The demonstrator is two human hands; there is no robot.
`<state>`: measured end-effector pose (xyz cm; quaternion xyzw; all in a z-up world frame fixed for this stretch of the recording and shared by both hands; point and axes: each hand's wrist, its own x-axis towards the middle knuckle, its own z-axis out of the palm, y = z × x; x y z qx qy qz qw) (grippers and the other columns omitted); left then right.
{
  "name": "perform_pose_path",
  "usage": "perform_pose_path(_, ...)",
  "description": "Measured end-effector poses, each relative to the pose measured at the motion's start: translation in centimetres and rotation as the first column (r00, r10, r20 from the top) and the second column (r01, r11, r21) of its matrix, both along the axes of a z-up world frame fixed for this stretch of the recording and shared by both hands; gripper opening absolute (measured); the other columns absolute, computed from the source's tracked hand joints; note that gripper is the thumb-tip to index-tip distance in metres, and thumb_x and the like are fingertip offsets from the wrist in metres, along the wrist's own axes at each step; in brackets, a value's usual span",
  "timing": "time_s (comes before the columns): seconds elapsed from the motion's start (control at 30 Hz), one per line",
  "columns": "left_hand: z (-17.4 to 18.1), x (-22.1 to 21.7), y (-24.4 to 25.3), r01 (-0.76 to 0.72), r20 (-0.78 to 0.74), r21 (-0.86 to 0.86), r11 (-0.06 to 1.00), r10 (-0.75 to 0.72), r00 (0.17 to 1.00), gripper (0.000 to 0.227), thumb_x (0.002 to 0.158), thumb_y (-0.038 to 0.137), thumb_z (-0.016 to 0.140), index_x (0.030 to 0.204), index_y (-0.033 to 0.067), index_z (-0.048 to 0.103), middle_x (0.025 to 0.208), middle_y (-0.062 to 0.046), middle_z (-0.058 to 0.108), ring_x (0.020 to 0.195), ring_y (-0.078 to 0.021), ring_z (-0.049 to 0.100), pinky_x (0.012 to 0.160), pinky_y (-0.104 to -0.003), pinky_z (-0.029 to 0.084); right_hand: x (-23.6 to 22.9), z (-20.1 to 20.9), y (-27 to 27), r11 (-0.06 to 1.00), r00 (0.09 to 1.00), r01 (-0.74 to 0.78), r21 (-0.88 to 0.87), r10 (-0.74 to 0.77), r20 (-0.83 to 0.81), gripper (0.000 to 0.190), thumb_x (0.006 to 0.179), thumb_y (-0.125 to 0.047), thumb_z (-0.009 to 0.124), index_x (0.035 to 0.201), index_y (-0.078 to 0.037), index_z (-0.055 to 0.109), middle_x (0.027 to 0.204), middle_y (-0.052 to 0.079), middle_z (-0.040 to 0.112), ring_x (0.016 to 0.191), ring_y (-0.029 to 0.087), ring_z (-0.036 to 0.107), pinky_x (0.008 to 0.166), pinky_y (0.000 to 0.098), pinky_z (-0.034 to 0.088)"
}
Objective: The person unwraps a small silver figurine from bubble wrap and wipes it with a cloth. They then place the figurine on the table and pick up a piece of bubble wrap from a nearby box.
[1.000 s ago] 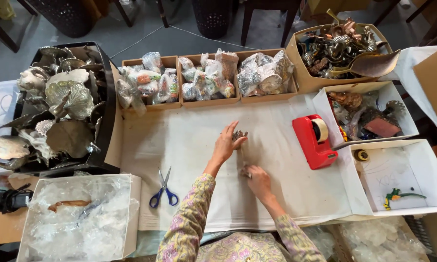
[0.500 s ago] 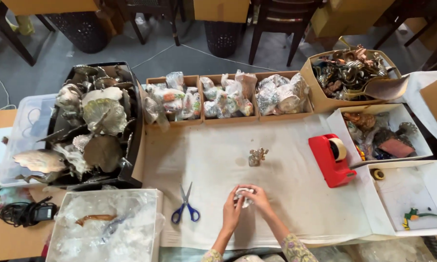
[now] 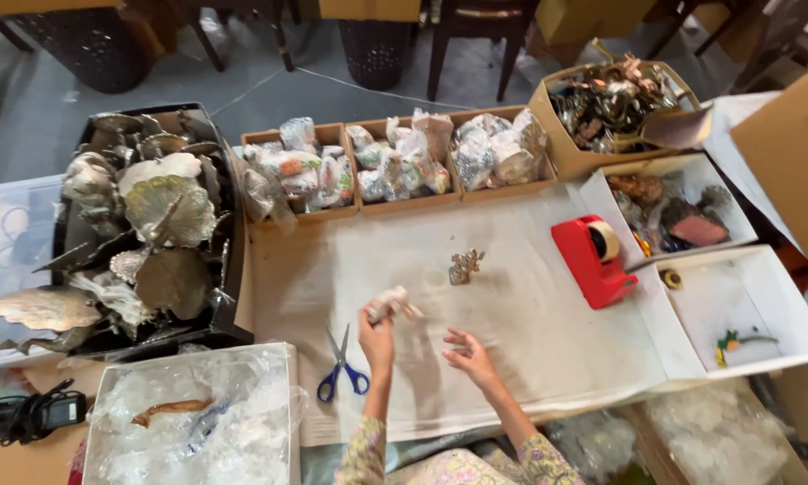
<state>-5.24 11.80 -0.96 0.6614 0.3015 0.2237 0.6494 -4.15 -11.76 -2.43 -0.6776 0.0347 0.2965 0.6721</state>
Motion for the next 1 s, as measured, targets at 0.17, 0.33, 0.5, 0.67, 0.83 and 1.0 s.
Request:
perform_pose_path(0.17,0.6,2.4,3.4,-0.132,0.078,-0.32,0.938,0.165,0.983,0.061,0.091,0.019,0.067,0.146,0.0087,0.043,0.128,-0.013,0.06,0.106,-0.0224,0.065,0.084,-0.039,0.061,-2.3,0.8,-4.7,0.995,0.995,0.085,-0.052,-0.087,-0.053,0.058,0.088,-0.026,0.075,0.142,-0.013,0.059,0.13,0.005,0.068,0.11,0.013,0.066,0.089,0.0316,0.056)
perform_pose_path(0.33,0.5,0.9,0.5,-0.343,0.063,0.106,0.933,0.338,0.939,0.066,0.098,0.017,0.073,0.149,0.0008,0.034,0.147,-0.019,0.033,0.116,-0.0289,0.058,0.101,-0.042,0.051,-3.9,-1.6,-8.5,0.97,0.963,0.22,-0.104,-0.233,-0.136,0.053,0.09,-0.03,0.072,0.139,-0.014,0.061,0.127,0.006,0.072,0.106,0.014,0.068,0.09,0.0313,0.056)
perform_pose_path(0.5,17.5,1.1,-4.9,0.149,0.316,-0.439,0.886,-0.003,0.949,0.035,0.103,0.021,0.055,0.133,0.0051,0.052,0.131,-0.007,0.06,0.107,-0.0177,0.064,0.093,-0.034,0.051,-2.1,-2.4,-8.7,0.975,0.968,0.204,-0.083,-0.214,-0.131,0.052,0.09,-0.031,0.072,0.138,-0.011,0.063,0.125,0.006,0.073,0.102,0.014,0.067,0.087,0.0315,0.055)
perform_pose_path(0.67,31.7,-5.3,-9.4,0.734,0.712,-0.246,0.633,-0.396,0.58,0.012,0.11,0.013,0.055,0.113,0.0021,0.06,0.116,-0.015,0.067,0.097,-0.0169,0.066,0.091,-0.035,0.053,0.9,-3.8,-8.5,0.991,0.994,0.076,-0.107,-0.084,-0.07,0.052,0.09,-0.032,0.073,0.137,-0.01,0.064,0.123,0.005,0.074,0.102,0.013,0.068,0.087,0.0301,0.056)
perform_pose_path(0.83,39.5,-8.6,-12.3,0.995,0.789,0.095,0.031,-0.612,-0.056,0.021,0.112,0.025,0.056,0.113,0.0055,0.064,0.12,-0.01,0.067,0.106,-0.0165,0.059,0.121,-0.03,0.025,2.3,-4.3,-9.0,0.993,0.997,-0.072,-0.094,0.075,0.032,0.048,0.089,-0.031,0.073,0.132,-0.009,0.067,0.12,0.004,0.074,0.101,0.015,0.068,0.086,0.0341,0.055)
perform_pose_path(1.0,38.6,-8.7,-16.5,0.97,0.861,0.138,-0.2,-0.46,-0.217,0.028,0.117,0.034,0.05,0.122,0.0068,0.055,0.13,-0.003,0.054,0.114,-0.0147,0.054,0.107,-0.025,0.041,2.5,-3.2,-10.6,0.99,0.991,-0.119,-0.078,0.123,0.045,0.045,0.092,-0.03,0.072,0.133,-0.01,0.067,0.121,0.004,0.074,0.105,0.013,0.067,0.089,0.0324,0.053)
